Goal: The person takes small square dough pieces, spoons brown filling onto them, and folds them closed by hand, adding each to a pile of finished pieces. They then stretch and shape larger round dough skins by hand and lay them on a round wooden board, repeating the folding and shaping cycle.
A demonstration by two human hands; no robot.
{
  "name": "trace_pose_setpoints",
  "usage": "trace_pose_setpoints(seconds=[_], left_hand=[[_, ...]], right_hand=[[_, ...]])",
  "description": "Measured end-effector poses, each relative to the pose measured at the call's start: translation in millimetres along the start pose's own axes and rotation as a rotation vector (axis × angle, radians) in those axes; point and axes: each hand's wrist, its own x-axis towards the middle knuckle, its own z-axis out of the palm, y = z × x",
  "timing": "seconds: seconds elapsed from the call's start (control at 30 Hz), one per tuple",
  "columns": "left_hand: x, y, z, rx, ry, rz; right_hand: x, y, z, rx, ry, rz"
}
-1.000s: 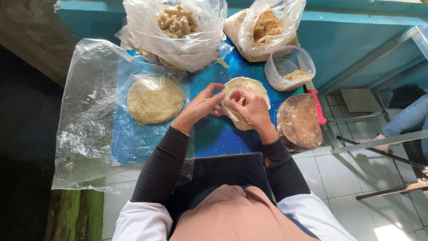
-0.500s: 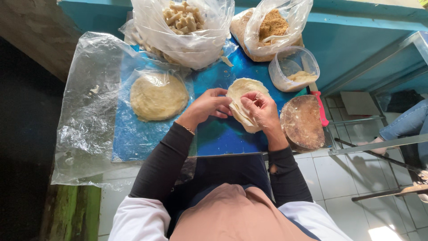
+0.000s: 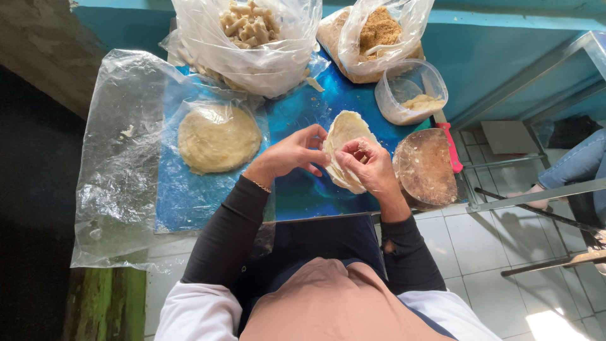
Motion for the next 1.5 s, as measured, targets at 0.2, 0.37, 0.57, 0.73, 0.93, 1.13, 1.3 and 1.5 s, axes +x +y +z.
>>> trace_pose_setpoints(seconds=[0.2, 0.37, 0.57, 0.73, 0.93, 1.13, 1.3, 1.5], left_hand=[[-0.4, -0.8, 0.0, 0.026, -0.014, 0.020], [0.4, 0.3, 0.1, 0.024, -0.020, 0.012], [-1.6, 1.3, 1.2, 0.015, -0.041, 0.024], [-0.4, -1.5, -2.7, 0.071, -0.007, 0.002], [12.7, -10.4, -4.1, 0.005, 0.100, 0.034], [6.2, -4.6, -3.5, 0.018, 0.110, 0.196], [-0.9, 8.5, -4.6, 0.292, 0.338, 0.362], [-1.9, 3.9, -11.9, 0.009, 0.130, 0.091]], right_hand=[[-4.9, -3.1, -2.9, -0.077, 0.017, -0.037], [-1.4, -4.4, -5.1, 0.058, -0.002, 0.053], [-16.1, -7.7, 4.0, -0.157, 0.070, -0.060], [-11.0, -6.8, 2.2, 0.058, 0.017, 0.041], [-23.1, -38.6, -10.3, -0.343, -0.007, -0.403], [-34.0, -52.2, -3.3, -0.497, 0.228, -0.411], [-8.0, -27.3, -36.7, 0.421, 0.207, -0.071], [13.1, 4.5, -9.8, 0.514, 0.210, -0.035]])
